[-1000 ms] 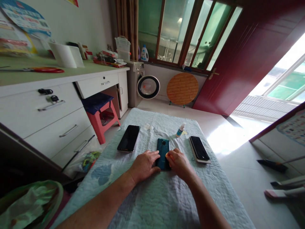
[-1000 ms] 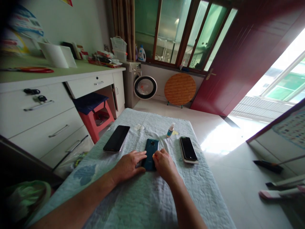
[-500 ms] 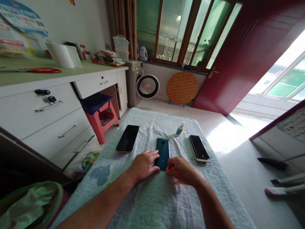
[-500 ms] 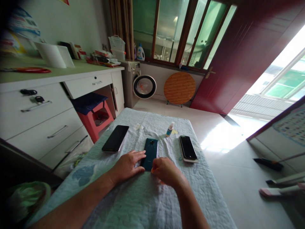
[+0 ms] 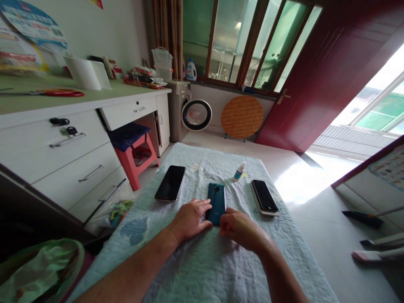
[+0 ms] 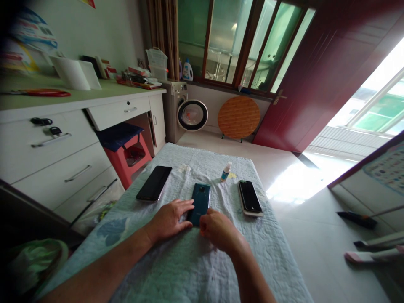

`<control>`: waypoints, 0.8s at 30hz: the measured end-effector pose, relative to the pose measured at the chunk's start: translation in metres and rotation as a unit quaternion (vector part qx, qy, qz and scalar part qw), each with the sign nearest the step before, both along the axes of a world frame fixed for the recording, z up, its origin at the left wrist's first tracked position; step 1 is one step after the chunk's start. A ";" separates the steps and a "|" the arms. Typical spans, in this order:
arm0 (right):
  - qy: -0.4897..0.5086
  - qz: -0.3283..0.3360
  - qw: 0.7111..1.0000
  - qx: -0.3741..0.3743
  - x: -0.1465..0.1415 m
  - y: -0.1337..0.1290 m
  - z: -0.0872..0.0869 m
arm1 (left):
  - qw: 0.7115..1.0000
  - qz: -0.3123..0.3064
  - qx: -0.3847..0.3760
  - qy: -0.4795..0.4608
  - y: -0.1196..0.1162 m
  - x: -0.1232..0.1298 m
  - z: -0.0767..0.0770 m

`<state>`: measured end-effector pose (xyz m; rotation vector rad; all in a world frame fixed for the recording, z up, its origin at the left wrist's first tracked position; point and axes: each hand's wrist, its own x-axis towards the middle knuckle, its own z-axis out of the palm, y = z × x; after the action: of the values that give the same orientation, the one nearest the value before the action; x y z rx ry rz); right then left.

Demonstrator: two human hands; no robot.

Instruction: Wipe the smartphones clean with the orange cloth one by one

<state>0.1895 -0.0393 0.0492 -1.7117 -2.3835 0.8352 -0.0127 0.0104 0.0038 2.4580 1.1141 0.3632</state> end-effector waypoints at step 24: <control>-0.019 -0.011 0.991 0.135 -0.042 -0.001 -0.025 | 1.000 -0.002 0.004 -0.011 0.000 0.001 0.001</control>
<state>0.1476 -0.0404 0.0238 -1.6554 -2.3671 0.4543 -0.0122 0.0102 0.0045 2.4570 1.1009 0.3942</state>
